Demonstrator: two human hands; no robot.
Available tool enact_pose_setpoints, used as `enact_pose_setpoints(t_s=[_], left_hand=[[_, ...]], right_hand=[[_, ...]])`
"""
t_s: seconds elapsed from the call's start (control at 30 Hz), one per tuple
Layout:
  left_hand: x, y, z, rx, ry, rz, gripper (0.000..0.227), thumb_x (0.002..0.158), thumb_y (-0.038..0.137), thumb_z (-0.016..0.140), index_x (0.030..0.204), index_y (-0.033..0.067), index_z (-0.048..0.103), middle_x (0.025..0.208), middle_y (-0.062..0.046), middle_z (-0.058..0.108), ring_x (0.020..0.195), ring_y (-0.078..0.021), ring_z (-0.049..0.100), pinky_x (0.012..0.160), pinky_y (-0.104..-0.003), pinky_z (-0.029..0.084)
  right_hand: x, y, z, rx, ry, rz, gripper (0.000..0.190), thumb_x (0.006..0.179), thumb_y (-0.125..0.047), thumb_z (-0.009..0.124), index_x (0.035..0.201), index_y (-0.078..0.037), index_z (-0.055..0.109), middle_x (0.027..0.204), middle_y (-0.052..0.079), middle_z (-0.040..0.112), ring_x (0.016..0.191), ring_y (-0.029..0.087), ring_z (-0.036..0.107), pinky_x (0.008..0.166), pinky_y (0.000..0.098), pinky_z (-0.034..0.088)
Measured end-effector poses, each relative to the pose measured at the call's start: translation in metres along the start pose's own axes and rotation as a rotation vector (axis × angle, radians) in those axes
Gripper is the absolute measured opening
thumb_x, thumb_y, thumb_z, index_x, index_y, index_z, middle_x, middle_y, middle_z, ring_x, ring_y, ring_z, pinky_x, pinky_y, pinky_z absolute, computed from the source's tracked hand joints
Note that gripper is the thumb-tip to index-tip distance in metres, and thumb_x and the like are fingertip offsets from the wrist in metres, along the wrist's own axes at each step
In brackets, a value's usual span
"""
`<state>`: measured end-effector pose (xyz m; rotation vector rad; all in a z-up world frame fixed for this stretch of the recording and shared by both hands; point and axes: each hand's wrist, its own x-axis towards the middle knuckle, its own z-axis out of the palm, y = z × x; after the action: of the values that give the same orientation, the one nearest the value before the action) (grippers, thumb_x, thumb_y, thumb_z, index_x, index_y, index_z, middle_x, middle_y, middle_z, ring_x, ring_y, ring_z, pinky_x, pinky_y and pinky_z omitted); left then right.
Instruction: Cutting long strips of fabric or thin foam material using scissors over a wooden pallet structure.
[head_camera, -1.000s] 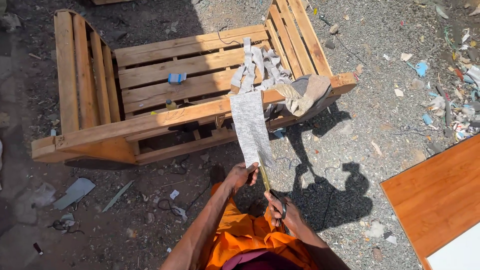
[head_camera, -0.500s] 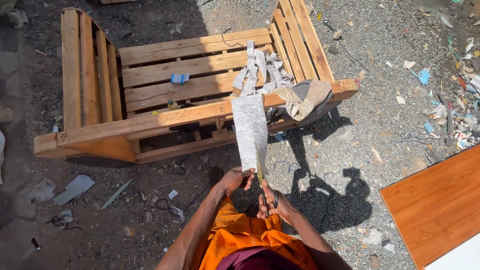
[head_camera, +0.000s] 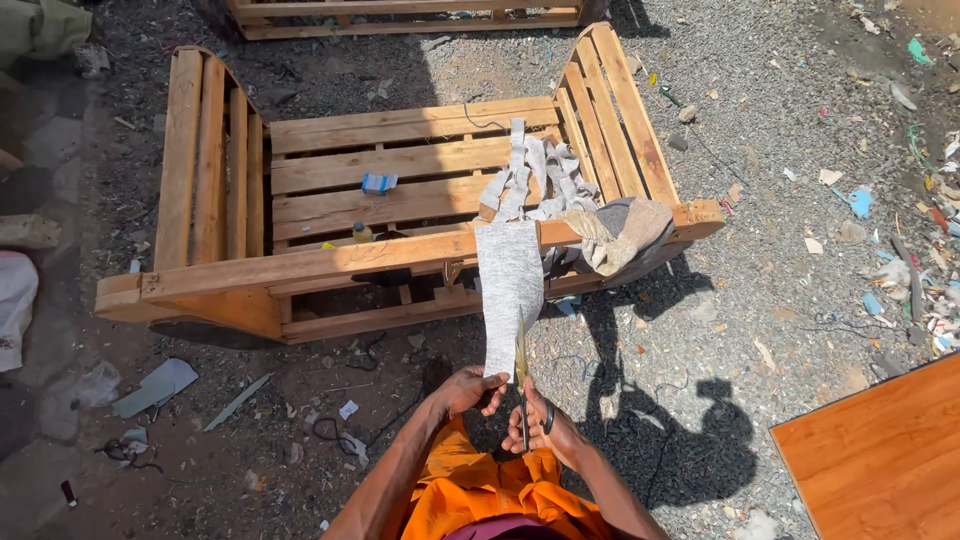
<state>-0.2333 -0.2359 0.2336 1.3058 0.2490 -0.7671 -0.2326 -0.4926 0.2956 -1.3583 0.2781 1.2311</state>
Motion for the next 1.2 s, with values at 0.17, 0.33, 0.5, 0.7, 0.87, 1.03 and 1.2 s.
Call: enact_pose_setpoints(t_s=[0.17,0.33,0.5,0.7,0.87,1.03,1.2], left_hand=[[0.003,0.002,-0.002,0.109,0.069,-0.035,0.054,0.131,0.052,0.072,0.098,0.0095,0.076,0.078,-0.006,0.082,0.069,-0.0184,0.072,0.089,-0.041,0.057],[-0.003,0.0,0.002,-0.011,0.055,-0.104,0.041,0.135,0.036,0.074,0.107,0.0065,0.077,0.082,-0.008,0.08,0.068,-0.0175,0.07,0.071,-0.034,0.059],[-0.021,0.013,0.0,0.108,0.116,-0.148,0.047,0.135,0.045,0.072,0.099,0.0152,0.077,0.082,-0.001,0.082,0.068,-0.0126,0.068,0.084,-0.034,0.059],[-0.016,0.002,0.001,-0.047,0.072,-0.073,0.035,0.13,0.028,0.075,0.101,0.0092,0.079,0.078,-0.011,0.082,0.066,-0.0201,0.078,0.068,-0.034,0.063],[0.0,-0.026,-0.01,-0.186,0.042,-0.021,0.026,0.123,0.012,0.078,0.098,0.005,0.078,0.072,-0.02,0.081,0.062,-0.0281,0.083,0.056,-0.036,0.065],[-0.016,-0.017,-0.018,-0.143,0.041,-0.035,0.031,0.126,0.017,0.081,0.098,0.0042,0.08,0.074,-0.02,0.082,0.063,-0.0275,0.083,0.058,-0.035,0.066],[-0.02,-0.013,-0.022,-0.17,0.008,-0.07,0.03,0.123,0.018,0.087,0.101,0.0007,0.079,0.073,-0.022,0.081,0.062,-0.0298,0.082,0.058,-0.036,0.066]], right_hand=[[0.02,-0.011,0.003,0.043,0.194,-0.038,0.081,0.11,-0.091,0.063,0.092,-0.012,0.068,0.07,0.004,0.062,0.067,0.027,0.074,0.068,0.0407,0.063],[0.016,0.005,0.016,0.07,0.307,-0.093,0.064,0.11,-0.065,0.088,0.082,-0.011,0.067,0.063,0.006,0.059,0.059,0.027,0.07,0.061,0.0423,0.06],[0.022,-0.02,0.004,0.01,0.071,-0.076,0.08,0.111,-0.089,0.056,0.097,-0.012,0.072,0.078,0.005,0.068,0.074,0.027,0.077,0.082,0.0429,0.064],[0.052,-0.028,-0.015,-0.017,0.106,-0.15,0.088,0.11,-0.1,0.055,0.099,-0.013,0.065,0.073,0.0,0.058,0.073,0.026,0.078,0.081,0.0441,0.07],[0.06,-0.005,-0.016,0.046,0.108,-0.281,0.079,0.119,-0.085,0.075,0.101,-0.009,0.072,0.073,0.003,0.065,0.075,0.028,0.087,0.081,0.0454,0.077],[0.059,-0.031,-0.012,0.013,0.001,-0.176,0.101,0.105,-0.11,0.062,0.11,-0.009,0.072,0.085,0.007,0.073,0.089,0.032,0.091,0.095,0.0506,0.08],[0.042,-0.076,-0.009,-0.005,0.08,-0.168,0.094,0.108,-0.105,0.066,0.107,-0.011,0.067,0.077,0.003,0.064,0.077,0.03,0.086,0.084,0.0469,0.078]])
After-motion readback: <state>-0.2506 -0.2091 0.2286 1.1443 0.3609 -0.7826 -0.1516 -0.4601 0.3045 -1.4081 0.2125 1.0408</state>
